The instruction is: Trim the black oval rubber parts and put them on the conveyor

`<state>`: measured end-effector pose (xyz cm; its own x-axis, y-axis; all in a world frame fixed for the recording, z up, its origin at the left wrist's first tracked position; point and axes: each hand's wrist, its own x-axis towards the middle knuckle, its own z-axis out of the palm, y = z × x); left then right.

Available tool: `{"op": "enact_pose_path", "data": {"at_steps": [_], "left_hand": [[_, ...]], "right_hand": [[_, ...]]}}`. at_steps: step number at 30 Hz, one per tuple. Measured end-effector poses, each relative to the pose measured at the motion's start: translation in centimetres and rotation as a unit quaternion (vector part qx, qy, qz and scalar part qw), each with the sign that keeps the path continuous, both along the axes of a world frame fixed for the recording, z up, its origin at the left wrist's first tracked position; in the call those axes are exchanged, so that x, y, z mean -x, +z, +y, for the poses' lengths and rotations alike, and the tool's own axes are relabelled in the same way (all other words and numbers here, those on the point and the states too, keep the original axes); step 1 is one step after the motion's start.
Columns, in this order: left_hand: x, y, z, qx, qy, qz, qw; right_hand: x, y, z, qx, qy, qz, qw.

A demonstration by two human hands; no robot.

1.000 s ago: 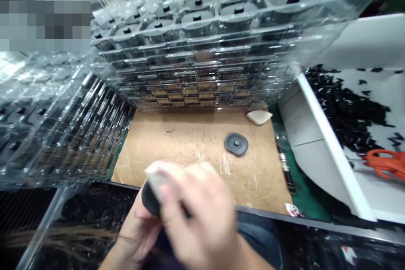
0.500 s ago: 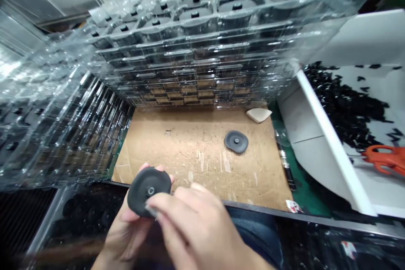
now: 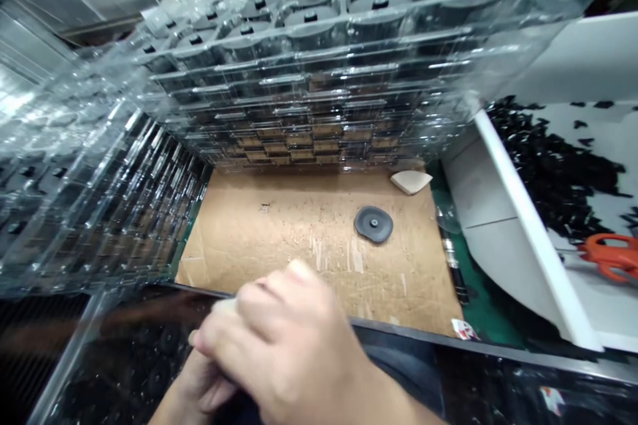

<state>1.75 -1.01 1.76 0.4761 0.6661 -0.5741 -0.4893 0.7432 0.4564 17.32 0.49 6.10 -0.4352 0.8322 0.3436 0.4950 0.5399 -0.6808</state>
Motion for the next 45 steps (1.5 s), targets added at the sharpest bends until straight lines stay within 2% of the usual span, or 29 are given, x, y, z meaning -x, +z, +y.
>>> {"op": "enact_pose_path", "data": {"at_steps": [2,3,7,9,12,15,18,22,24,26,28,30,31,33,36,39,42,44,45], "left_hand": [[0.1,-0.3,0.0,-0.018,-0.001,-0.012,1.000],[0.2,-0.4,0.0,-0.035,0.001,-0.021,0.999],[0.3,-0.1,0.4,-0.040,0.004,-0.068,0.997],[0.4,-0.1,0.5,-0.037,0.013,-0.086,0.996],[0.4,-0.7,0.4,-0.011,0.033,-0.097,0.995],[0.3,-1.3,0.5,0.042,0.066,-0.088,0.993],[0.1,-1.5,0.7,0.077,0.087,-0.072,0.991],[-0.6,-1.4,0.7,0.053,0.114,-0.048,0.991],[-0.8,-1.3,0.4,0.033,0.123,-0.027,0.991],[-0.8,-1.4,0.1,0.027,0.125,-0.007,0.992],[-0.3,-1.4,0.0,0.024,0.121,0.024,0.992],[0.5,-1.4,0.1,0.006,0.130,0.056,0.990],[0.8,-1.4,0.2,-0.004,0.139,0.067,0.988],[1.2,-1.0,0.4,-0.026,0.148,0.051,0.987],[0.9,-0.1,0.4,-0.051,0.121,-0.027,0.991],[0.2,0.7,0.1,-0.040,0.095,-0.076,0.992],[-0.1,1.0,-0.6,-0.035,0.079,-0.114,0.990],[0.0,1.0,-1.4,-0.067,0.070,-0.124,0.987],[0.2,1.0,-1.8,-0.107,0.071,-0.109,0.986]], "right_hand": [[-0.3,-0.4,0.1,-0.004,0.040,0.038,0.998],[-0.8,-0.8,0.3,0.003,0.032,0.056,0.998],[-3.0,-4.1,0.6,0.085,-0.147,0.049,0.984],[-3.3,-6.6,-0.1,0.140,-0.190,0.035,0.971],[-2.5,-10.0,-1.7,0.188,-0.177,0.030,0.966],[-1.8,-11.7,-2.4,0.200,-0.164,0.031,0.965],[-2.5,-10.7,-1.7,0.212,-0.196,0.037,0.957],[-2.2,-6.1,-0.5,0.187,-0.262,0.076,0.944],[-0.6,-3.7,-0.2,0.127,-0.242,0.111,0.955],[1.2,-2.1,-0.3,0.050,-0.194,0.130,0.971],[1.9,-1.5,-0.7,0.048,-0.129,0.130,0.982],[1.1,-2.0,-1.2,0.119,-0.071,0.117,0.983],[0.3,-2.7,-1.4,0.160,-0.065,0.104,0.980],[-1.7,-4.8,-1.9,0.206,-0.136,0.082,0.966],[-3.9,-8.9,-2.4,0.212,-0.284,0.069,0.933],[-4.1,-12.1,-2.6,0.186,-0.327,0.063,0.924],[-3.1,-12.7,-2.8,0.144,-0.359,0.061,0.920],[-2.4,-11.7,-3.2,0.123,-0.362,0.070,0.921],[-2.2,-11.0,-3.5,0.119,-0.353,0.076,0.925]]}}
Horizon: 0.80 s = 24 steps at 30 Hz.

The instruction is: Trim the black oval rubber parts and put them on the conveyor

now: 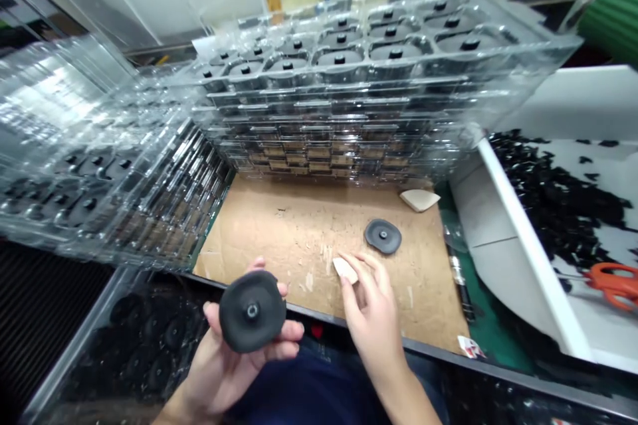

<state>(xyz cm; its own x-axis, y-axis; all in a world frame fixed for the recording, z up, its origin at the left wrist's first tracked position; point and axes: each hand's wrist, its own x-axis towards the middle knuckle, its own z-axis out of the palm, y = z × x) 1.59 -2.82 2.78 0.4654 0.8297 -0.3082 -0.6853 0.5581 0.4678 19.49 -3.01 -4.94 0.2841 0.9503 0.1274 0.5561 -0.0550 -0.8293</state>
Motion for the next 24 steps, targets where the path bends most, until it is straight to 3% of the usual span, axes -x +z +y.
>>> {"op": "enact_pose_path", "data": {"at_steps": [2,3,5,7,8,10,14,19,21,24], "left_hand": [[0.3,0.1,-0.8,-0.127,0.029,0.096,0.987],[0.5,0.2,-1.2,-0.208,0.036,0.167,0.963],[0.9,0.3,-1.8,-0.359,0.030,0.310,0.880],[1.3,0.1,-2.3,-0.454,0.003,0.399,0.797],[1.4,-0.2,-2.4,-0.490,-0.001,0.413,0.768],[1.4,-0.7,-2.8,-0.534,0.000,0.408,0.740],[1.3,-0.8,-3.6,-0.531,-0.017,0.386,0.755],[1.5,0.7,-4.7,-0.488,-0.103,0.388,0.775],[1.6,1.1,-5.1,-0.464,-0.133,0.375,0.791],[1.7,1.1,-5.5,-0.444,-0.139,0.370,0.804]], "right_hand": [[0.3,1.4,-0.8,-0.006,0.029,0.011,0.999],[0.4,2.1,-1.4,-0.007,0.044,0.018,0.999],[0.4,3.3,-2.7,-0.004,0.056,0.060,0.997],[0.4,4.4,-4.3,-0.005,0.058,0.147,0.987],[0.4,5.0,-5.0,0.002,0.065,0.197,0.978],[0.4,6.4,-6.2,0.032,0.107,0.266,0.957],[0.6,9.4,-6.9,0.133,0.230,0.329,0.906],[0.6,11.4,-6.7,0.215,0.292,0.461,0.810],[0.6,11.7,-6.8,0.232,0.311,0.465,0.796],[0.7,11.9,-7.4,0.229,0.324,0.430,0.811]]}}
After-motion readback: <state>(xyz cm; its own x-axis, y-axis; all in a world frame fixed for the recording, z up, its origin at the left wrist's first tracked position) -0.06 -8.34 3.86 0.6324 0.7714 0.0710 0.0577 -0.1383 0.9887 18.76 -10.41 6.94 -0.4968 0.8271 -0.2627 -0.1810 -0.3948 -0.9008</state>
